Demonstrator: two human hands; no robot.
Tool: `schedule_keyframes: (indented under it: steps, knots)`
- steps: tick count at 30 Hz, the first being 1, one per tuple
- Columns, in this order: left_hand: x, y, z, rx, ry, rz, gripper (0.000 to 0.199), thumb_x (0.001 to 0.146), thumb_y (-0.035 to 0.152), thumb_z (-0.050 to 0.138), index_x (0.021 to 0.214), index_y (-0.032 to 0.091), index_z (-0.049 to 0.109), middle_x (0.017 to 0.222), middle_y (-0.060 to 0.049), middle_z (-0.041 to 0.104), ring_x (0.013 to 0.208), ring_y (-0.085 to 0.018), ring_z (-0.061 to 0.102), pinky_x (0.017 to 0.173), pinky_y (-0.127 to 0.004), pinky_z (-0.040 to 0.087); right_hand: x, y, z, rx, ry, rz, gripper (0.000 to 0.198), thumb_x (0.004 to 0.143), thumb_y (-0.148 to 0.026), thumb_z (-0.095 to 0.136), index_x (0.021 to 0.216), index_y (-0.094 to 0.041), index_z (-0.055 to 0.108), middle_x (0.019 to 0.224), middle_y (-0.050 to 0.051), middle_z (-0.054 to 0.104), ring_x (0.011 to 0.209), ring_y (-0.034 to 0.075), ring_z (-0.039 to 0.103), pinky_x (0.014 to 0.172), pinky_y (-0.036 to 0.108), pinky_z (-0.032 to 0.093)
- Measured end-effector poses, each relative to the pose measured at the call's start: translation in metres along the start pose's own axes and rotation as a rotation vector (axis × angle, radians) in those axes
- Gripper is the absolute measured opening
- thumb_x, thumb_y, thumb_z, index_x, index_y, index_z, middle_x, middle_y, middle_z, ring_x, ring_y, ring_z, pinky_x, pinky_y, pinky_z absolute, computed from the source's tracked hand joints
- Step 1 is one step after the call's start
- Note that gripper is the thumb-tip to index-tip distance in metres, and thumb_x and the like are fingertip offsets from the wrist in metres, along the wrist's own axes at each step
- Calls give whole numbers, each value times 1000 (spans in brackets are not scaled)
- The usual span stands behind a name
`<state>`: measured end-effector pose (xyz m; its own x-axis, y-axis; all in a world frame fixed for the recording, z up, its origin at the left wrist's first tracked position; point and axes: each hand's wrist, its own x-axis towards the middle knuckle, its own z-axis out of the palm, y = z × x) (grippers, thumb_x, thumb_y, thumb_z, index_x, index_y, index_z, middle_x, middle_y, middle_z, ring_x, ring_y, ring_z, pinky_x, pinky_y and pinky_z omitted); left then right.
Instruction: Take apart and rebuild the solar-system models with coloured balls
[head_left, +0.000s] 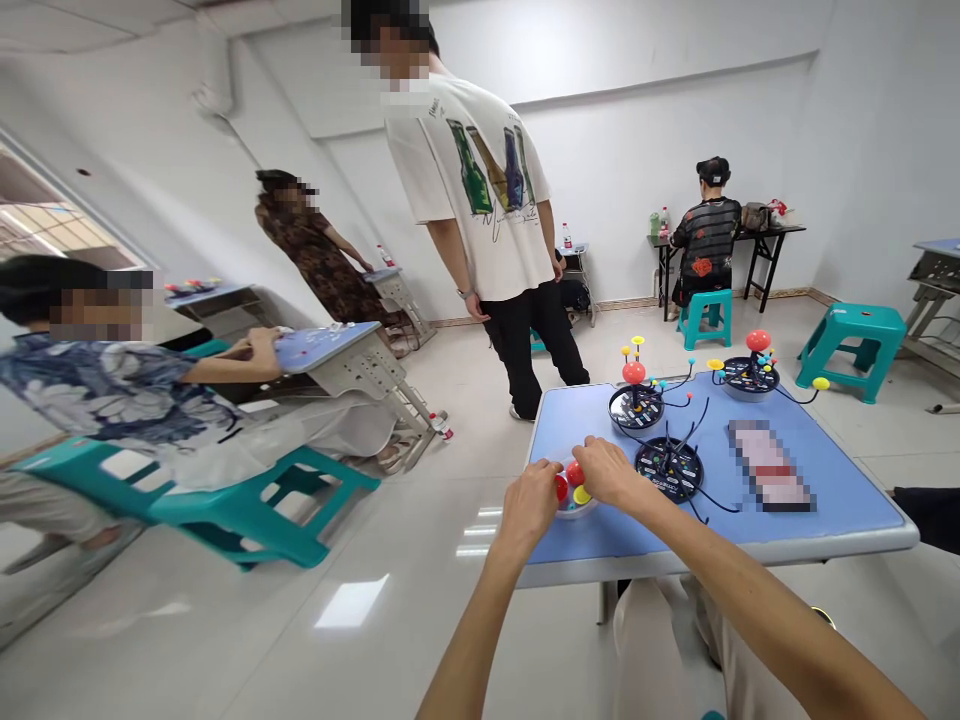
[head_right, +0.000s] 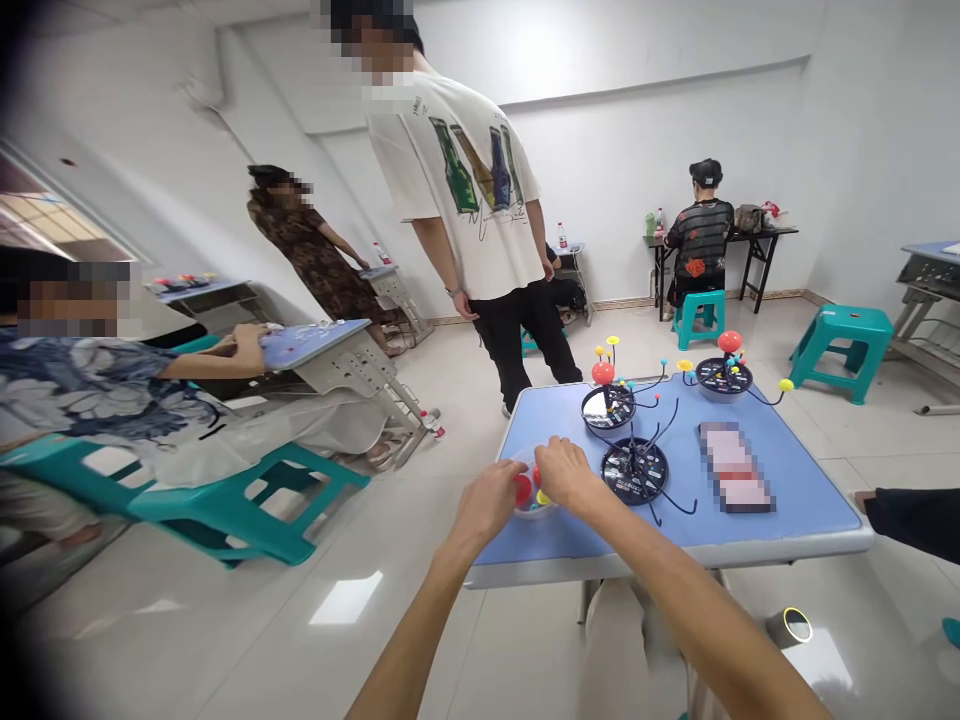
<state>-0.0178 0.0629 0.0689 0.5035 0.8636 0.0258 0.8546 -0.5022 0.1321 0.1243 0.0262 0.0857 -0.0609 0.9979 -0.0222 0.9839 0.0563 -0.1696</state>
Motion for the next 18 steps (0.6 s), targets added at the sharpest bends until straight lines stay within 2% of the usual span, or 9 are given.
schedule_keyframes:
  steps: [2,5,9,15,18]
  knots:
    - [-3,-2,-1,-26,18,4,41,89,6,36,113,21,65,115,-6,68,102,-20,64,74,-28,47,-2,3,-3,-9,-10,4,29,86,-8,49,107,-14,67,108,15,66,101,23,63,75,28,46]
    - [-7,-6,-1,-105,92,23,40,90,7,35,108,22,67,114,-4,68,98,-18,65,73,-27,47,-3,2,-4,-22,-34,8,21,85,-20,58,100,-14,72,102,15,70,100,26,64,75,29,46]
    - [-10,-12,5,-221,225,53,38,89,8,36,102,23,68,110,-4,70,91,-18,66,71,-28,48,0,-8,2,-42,-52,2,28,77,-36,71,96,-15,74,97,15,73,104,29,62,81,32,46]
    - [-12,-19,16,-343,319,133,36,90,13,35,96,23,68,101,-4,71,88,-19,67,75,-30,50,3,-11,8,-44,-34,-8,20,82,-17,62,98,-14,74,99,16,73,106,28,61,82,32,45]
    - [-13,-20,21,-383,366,130,35,90,16,35,98,23,68,102,-4,71,89,-19,67,76,-32,50,3,-6,9,-19,-26,15,23,83,-17,57,99,-13,73,98,16,73,102,27,63,78,31,46]
